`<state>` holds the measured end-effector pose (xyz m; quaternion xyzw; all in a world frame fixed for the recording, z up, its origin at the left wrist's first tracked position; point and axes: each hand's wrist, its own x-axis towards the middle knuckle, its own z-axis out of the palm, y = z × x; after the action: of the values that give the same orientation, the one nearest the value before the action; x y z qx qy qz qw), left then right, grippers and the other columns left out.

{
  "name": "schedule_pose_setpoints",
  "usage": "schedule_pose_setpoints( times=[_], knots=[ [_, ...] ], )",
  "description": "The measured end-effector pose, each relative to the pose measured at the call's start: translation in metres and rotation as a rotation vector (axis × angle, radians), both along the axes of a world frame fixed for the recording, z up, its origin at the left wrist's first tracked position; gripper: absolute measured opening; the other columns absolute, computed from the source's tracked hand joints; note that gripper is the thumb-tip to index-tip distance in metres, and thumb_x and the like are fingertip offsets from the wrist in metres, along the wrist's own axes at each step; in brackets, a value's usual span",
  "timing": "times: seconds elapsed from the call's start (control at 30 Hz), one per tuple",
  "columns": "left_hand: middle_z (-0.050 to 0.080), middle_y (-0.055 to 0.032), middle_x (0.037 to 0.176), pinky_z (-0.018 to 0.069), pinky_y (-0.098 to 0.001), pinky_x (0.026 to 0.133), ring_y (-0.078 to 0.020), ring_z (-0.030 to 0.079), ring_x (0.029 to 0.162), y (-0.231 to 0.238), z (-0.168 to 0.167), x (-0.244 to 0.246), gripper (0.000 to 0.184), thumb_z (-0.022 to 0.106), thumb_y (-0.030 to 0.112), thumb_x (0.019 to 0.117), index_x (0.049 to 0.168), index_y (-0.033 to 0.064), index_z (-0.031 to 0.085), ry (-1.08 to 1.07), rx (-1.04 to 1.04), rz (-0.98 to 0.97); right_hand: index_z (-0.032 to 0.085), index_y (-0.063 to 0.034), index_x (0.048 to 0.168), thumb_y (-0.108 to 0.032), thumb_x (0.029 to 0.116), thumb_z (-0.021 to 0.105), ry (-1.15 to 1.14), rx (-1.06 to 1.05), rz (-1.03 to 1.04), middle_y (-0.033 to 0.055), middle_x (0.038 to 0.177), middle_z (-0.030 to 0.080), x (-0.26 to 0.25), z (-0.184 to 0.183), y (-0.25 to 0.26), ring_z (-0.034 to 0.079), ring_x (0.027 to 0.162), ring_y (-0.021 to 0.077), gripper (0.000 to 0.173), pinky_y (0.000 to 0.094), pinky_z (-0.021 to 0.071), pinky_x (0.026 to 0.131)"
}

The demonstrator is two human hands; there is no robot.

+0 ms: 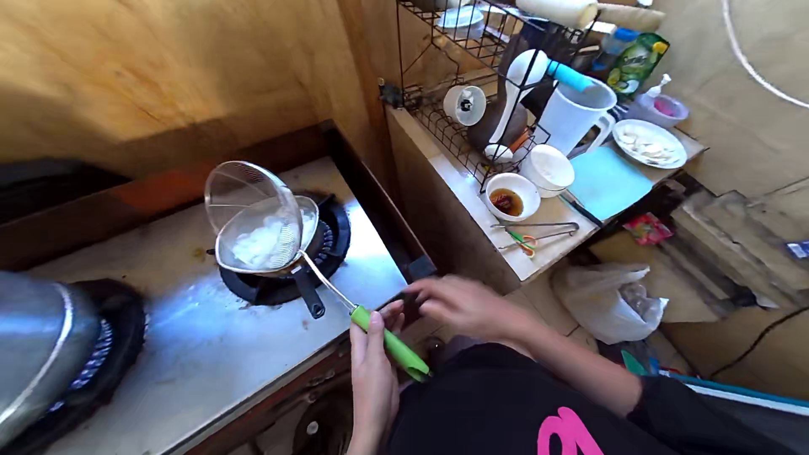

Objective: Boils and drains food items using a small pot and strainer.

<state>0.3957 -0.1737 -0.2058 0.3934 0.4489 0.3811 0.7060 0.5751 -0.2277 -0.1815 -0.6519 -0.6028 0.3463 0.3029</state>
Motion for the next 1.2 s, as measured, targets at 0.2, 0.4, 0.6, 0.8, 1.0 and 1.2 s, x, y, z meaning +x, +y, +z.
schedule_pose_setpoints(
  times=[0.2,0.4,0.6,0.8,1.0,1.2],
  knots=[
    [0.057,0.0054,0.073,0.0470,-0.0135,0.045,-0.0003,0.050,0.047,0.002,0.013,-0.034,0.026,0.021,0.019,0.1124,0.116,0.0071,0.043,0.123,-0.034,0.057,0.050,0.0029,0.147,-0.006,0.0964,0.064,-0.607,-0.495,-0.477,0.0393,0.141,0.050,0.188,-0.034,-0.061,0.045,0.132,0.0602,0.053,0.0732,0.0381,0.105],
    [0.046,0.0099,0.060,0.0417,-0.0118,0.039,0.0023,0.042,0.040,-0.001,0.019,-0.070,0.025,0.026,0.019,0.1110,0.115,0.0087,0.048,0.215,0.059,0.054,0.057,-0.0006,0.142,-0.008,0.0930,0.072,-0.678,-0.550,-0.397,0.0394,0.142,0.048,0.239,-0.081,-0.071,0.041,0.136,0.0594,0.052,0.0704,0.0351,0.110],
    [0.046,0.0122,0.060,0.0409,-0.0120,0.039,0.0025,0.041,0.040,0.003,0.035,-0.098,0.025,0.028,0.018,0.1088,0.120,0.0089,0.049,0.279,0.155,0.042,0.068,-0.0018,0.130,-0.020,0.0960,0.073,-0.622,-0.313,-0.351,0.0375,0.136,0.055,0.245,-0.072,-0.103,0.048,0.130,0.0603,0.039,0.0761,0.0339,0.106],
    [0.049,0.0104,0.066,0.0416,-0.0126,0.043,0.0020,0.045,0.045,0.010,0.051,-0.127,0.037,0.042,0.011,0.0980,0.133,0.0024,0.051,0.424,0.233,0.147,0.059,0.0008,0.137,-0.035,0.1010,0.061,-0.540,0.084,-0.217,0.0223,0.086,0.067,0.186,-0.014,-0.072,0.065,0.072,0.0430,0.051,0.0664,0.0515,0.066],
    [0.050,0.0071,0.069,0.0441,-0.0154,0.047,-0.0009,0.048,0.049,0.024,0.052,-0.147,0.040,0.045,0.015,0.1004,0.137,0.0027,0.050,0.482,0.264,0.179,0.057,-0.0032,0.142,-0.047,0.1072,0.050,-0.632,0.028,0.062,0.0312,0.105,0.070,0.064,0.054,0.094,0.068,0.098,0.0529,0.056,0.0699,0.0505,0.084],
    [0.050,0.0067,0.068,0.0446,-0.0158,0.047,-0.0009,0.049,0.049,0.032,0.049,-0.156,0.040,0.045,0.013,0.0999,0.138,0.0028,0.051,0.430,0.205,0.184,0.060,0.0074,0.128,-0.032,0.1049,0.055,-0.830,-0.261,0.397,0.0298,0.121,0.065,-0.044,0.054,0.243,0.062,0.119,0.0466,0.046,0.0637,0.0461,0.098]
  ],
)
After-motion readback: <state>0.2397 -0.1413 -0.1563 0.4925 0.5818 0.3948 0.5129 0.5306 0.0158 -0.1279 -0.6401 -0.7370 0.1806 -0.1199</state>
